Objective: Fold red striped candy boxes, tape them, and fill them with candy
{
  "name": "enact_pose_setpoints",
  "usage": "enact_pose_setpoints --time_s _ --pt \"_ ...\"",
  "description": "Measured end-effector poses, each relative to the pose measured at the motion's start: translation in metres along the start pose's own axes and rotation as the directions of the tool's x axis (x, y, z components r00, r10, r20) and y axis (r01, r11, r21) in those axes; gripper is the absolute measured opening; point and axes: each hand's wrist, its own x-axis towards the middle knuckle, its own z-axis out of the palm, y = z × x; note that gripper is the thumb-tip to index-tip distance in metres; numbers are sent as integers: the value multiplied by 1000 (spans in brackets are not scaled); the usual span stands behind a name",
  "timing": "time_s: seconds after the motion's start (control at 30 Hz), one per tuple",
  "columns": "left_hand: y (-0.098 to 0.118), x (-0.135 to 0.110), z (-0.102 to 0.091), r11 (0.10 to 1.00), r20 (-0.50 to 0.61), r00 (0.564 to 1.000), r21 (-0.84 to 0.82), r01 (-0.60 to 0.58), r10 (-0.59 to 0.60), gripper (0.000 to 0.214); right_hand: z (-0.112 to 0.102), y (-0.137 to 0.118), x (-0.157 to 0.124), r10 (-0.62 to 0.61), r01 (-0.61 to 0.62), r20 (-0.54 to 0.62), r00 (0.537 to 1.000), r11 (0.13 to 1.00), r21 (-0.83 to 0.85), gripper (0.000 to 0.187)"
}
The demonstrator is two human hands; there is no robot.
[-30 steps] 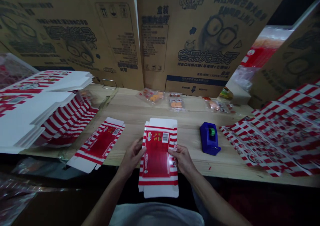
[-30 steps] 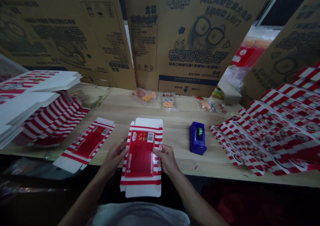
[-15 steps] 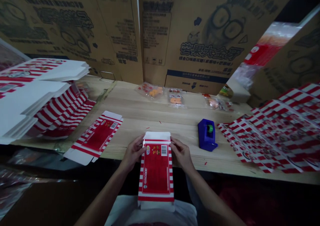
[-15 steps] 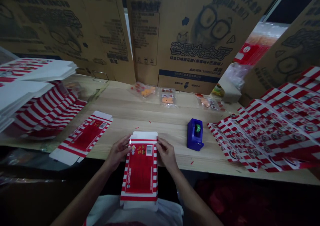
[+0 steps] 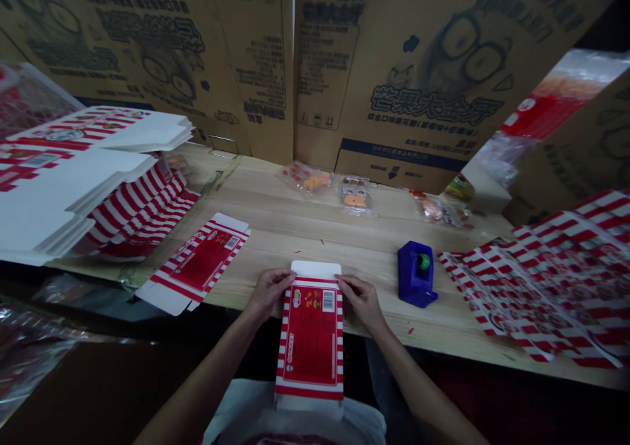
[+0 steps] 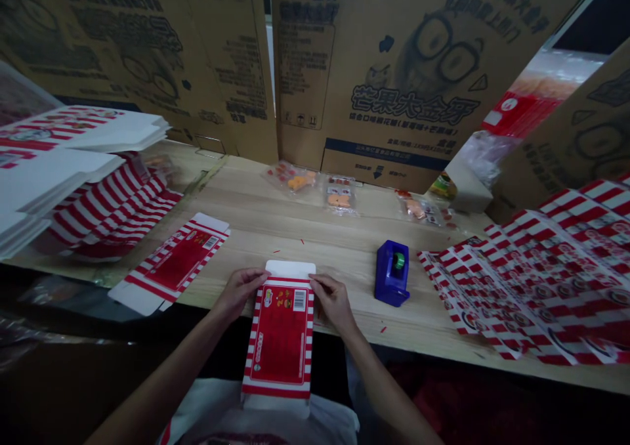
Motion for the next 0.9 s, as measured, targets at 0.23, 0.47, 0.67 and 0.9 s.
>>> enact_pose_setpoints --time_s 0.23,0.47,0.67,0.9 --pt "-2 4 3 995 -10 995 35 -97 97 28 -3 -6 2 -69 71 36 997 995 -75 23" --pt "1 9 -2 984 84 988 114 -139 130 33 -7 -10 4 -22 21 132 991 1000 9 27" --pt "2 -2 -8 929 194 968 301 -215 161 22 -10 -11 -6 -103 141 217 971 976 -165 21" --pt "6 -12 4 811 163 960 514 -279 227 44 -10 -38 5 -104 267 320 942 810 -523 16"
